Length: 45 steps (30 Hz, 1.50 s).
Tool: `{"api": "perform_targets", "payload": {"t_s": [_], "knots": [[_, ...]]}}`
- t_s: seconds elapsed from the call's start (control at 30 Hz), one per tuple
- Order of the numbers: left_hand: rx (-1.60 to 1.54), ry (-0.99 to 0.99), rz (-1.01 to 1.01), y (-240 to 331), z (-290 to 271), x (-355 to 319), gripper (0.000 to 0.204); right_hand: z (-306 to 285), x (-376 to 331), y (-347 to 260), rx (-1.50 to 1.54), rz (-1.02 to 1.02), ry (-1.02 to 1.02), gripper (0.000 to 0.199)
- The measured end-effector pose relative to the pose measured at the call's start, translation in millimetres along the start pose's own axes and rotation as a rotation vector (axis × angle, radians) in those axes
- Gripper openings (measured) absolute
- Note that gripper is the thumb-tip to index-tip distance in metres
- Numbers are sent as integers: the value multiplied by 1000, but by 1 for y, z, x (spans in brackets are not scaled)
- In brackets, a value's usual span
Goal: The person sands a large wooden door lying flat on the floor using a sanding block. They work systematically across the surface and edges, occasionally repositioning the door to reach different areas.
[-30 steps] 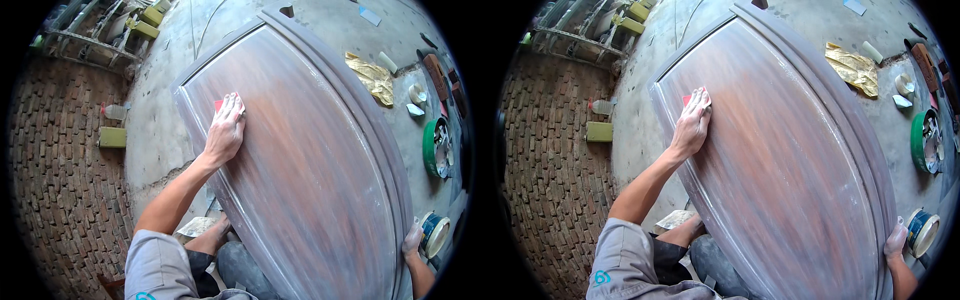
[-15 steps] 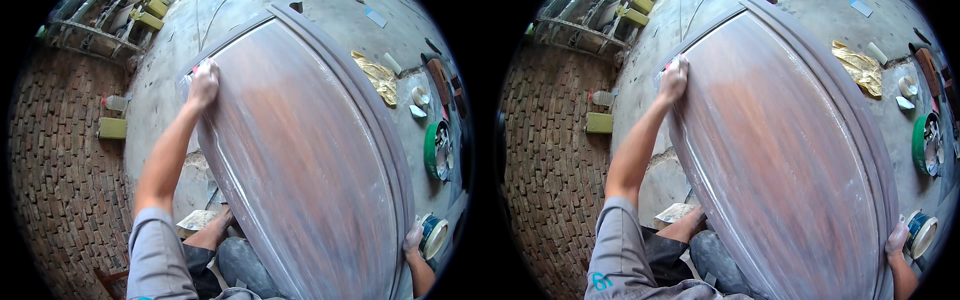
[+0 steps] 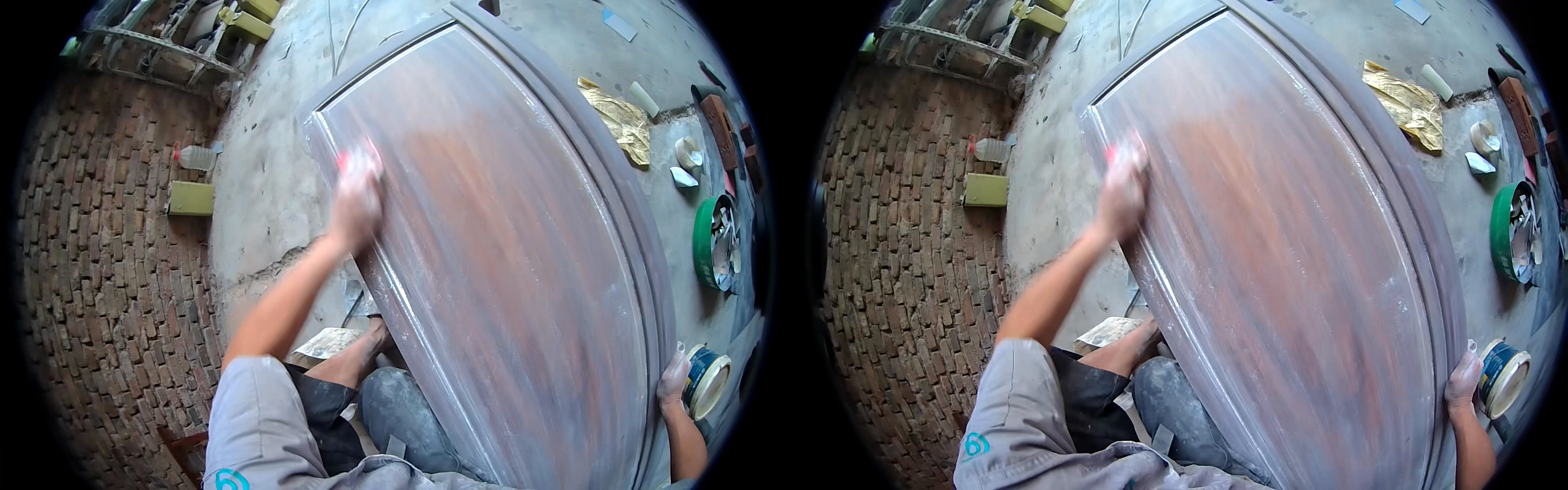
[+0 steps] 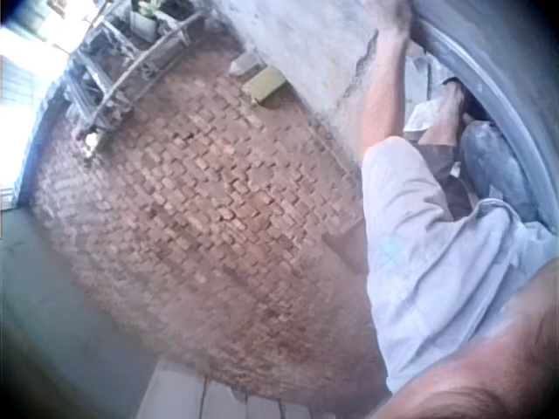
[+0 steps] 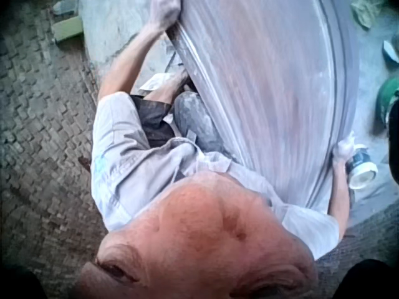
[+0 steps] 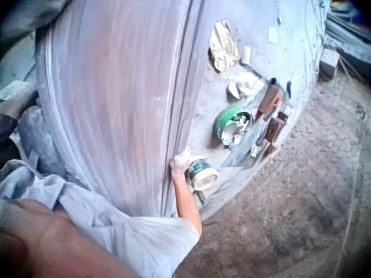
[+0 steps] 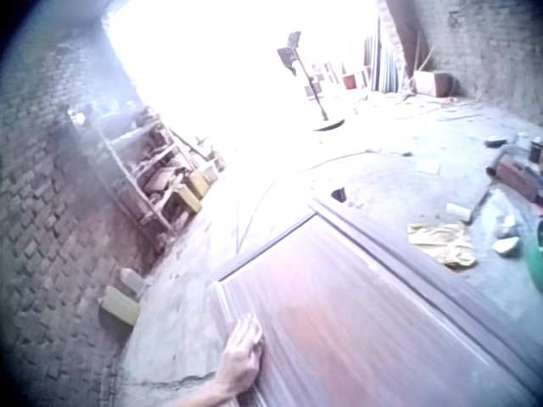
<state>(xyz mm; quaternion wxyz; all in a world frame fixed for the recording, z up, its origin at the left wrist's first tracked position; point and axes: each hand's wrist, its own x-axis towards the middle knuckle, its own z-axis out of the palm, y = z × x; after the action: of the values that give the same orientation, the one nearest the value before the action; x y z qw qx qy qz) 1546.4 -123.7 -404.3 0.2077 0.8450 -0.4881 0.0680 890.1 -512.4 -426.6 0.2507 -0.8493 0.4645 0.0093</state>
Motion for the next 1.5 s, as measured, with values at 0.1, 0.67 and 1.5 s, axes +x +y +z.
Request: {"api": "perform_targets", "payload": {"t_s": [0.1,0.67,1.5], "knots": [[-176,-114,43,63,-10,-70,41,1,1,3,-23,-50,15,58],[8,-21,-119,65,-21,-33,30,6,13,-18,-20,-54,4,57],[210,-140,-206,44,-33,-73,47,6,14,-10,-49,-107,73,58]]}}
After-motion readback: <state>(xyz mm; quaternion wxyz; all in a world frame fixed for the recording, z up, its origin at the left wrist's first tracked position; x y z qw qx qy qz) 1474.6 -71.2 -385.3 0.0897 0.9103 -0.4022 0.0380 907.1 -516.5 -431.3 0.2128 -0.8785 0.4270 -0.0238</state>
